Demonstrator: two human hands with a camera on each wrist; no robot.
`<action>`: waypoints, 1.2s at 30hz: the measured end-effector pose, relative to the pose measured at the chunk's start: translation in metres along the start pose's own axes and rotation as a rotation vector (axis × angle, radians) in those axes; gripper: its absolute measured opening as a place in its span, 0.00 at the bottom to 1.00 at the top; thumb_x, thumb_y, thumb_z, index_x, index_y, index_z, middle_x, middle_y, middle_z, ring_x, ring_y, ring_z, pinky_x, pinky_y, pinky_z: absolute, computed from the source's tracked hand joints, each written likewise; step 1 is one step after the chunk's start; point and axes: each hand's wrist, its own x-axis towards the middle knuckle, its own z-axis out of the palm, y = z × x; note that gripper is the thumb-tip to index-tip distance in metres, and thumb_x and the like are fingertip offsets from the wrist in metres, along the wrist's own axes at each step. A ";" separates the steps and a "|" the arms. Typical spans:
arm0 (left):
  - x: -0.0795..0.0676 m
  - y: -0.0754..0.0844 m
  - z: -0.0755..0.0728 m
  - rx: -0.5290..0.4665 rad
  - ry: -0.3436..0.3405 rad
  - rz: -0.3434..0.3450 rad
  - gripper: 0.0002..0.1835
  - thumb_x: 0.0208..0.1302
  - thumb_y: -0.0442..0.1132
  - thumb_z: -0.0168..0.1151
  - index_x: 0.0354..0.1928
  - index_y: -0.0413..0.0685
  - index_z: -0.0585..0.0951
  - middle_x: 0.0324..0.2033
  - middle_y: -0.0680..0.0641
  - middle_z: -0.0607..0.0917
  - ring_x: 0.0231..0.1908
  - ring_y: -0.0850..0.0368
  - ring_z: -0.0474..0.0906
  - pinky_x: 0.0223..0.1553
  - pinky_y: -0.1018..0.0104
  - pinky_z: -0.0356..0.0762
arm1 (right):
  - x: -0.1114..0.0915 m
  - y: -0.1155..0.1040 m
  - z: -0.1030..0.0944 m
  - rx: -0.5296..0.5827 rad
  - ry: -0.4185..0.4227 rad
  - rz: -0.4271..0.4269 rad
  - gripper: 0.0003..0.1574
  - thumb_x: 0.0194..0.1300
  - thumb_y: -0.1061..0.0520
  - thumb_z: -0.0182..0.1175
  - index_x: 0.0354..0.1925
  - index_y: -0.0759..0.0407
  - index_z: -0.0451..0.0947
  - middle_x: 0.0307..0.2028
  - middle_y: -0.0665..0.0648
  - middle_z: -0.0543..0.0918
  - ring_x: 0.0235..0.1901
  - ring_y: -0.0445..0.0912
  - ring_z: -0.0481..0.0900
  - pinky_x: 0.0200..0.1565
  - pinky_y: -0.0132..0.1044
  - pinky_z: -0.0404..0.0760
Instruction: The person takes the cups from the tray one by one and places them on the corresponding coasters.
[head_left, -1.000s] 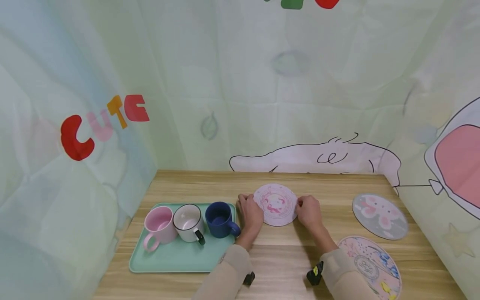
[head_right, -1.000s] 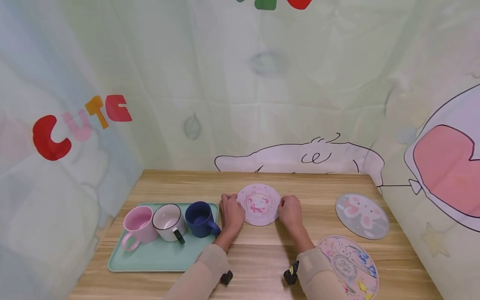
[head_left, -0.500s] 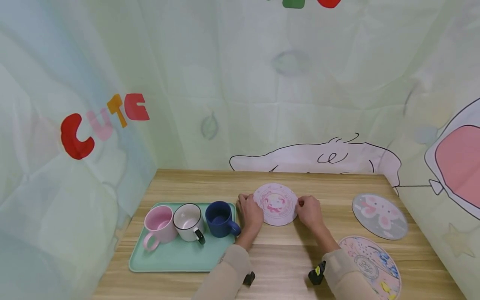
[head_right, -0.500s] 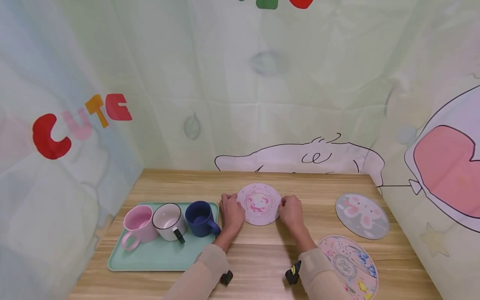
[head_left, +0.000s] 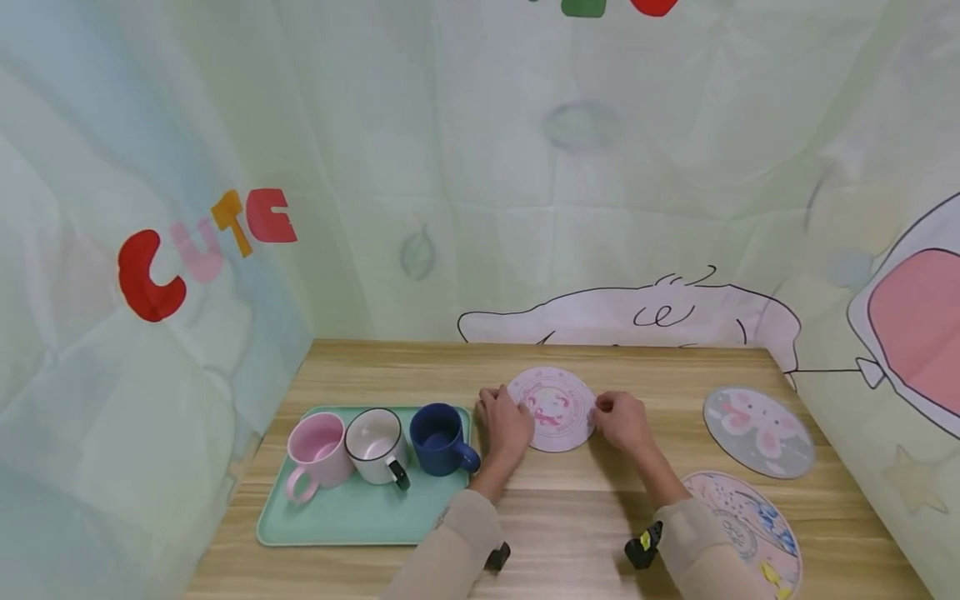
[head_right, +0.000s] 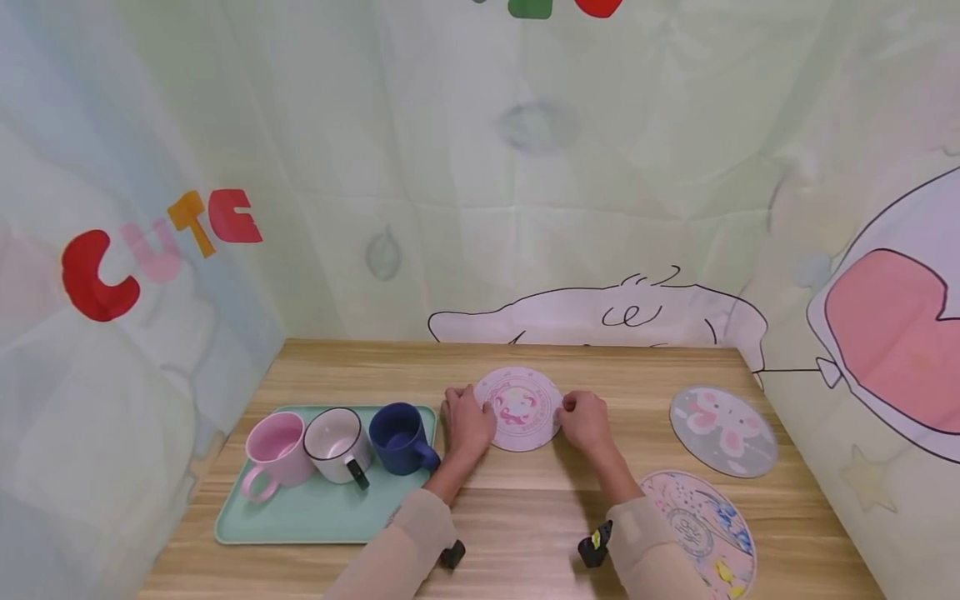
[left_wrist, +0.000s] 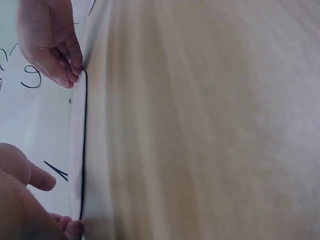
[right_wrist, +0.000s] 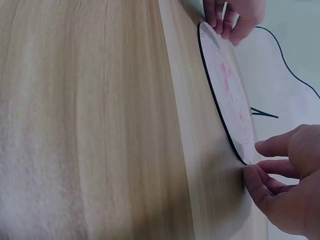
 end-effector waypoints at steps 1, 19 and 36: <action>0.000 0.002 -0.001 0.016 -0.012 -0.002 0.28 0.75 0.42 0.66 0.71 0.37 0.76 0.62 0.37 0.73 0.61 0.41 0.69 0.65 0.51 0.73 | 0.000 0.000 -0.001 0.002 0.003 -0.002 0.19 0.71 0.64 0.65 0.55 0.75 0.82 0.47 0.68 0.87 0.46 0.56 0.84 0.48 0.47 0.87; -0.014 0.023 -0.020 -0.231 -0.132 0.284 0.31 0.70 0.46 0.68 0.67 0.31 0.78 0.60 0.34 0.79 0.63 0.39 0.74 0.66 0.48 0.75 | -0.014 0.010 -0.014 -0.036 0.031 -0.163 0.21 0.68 0.62 0.69 0.54 0.76 0.82 0.42 0.66 0.89 0.45 0.59 0.86 0.50 0.55 0.86; -0.018 0.035 -0.020 -0.281 -0.225 0.389 0.28 0.72 0.46 0.66 0.64 0.30 0.80 0.56 0.36 0.84 0.60 0.41 0.80 0.65 0.50 0.77 | -0.028 0.024 -0.033 -0.038 0.073 -0.220 0.22 0.70 0.62 0.68 0.55 0.78 0.80 0.42 0.70 0.87 0.44 0.61 0.87 0.49 0.57 0.87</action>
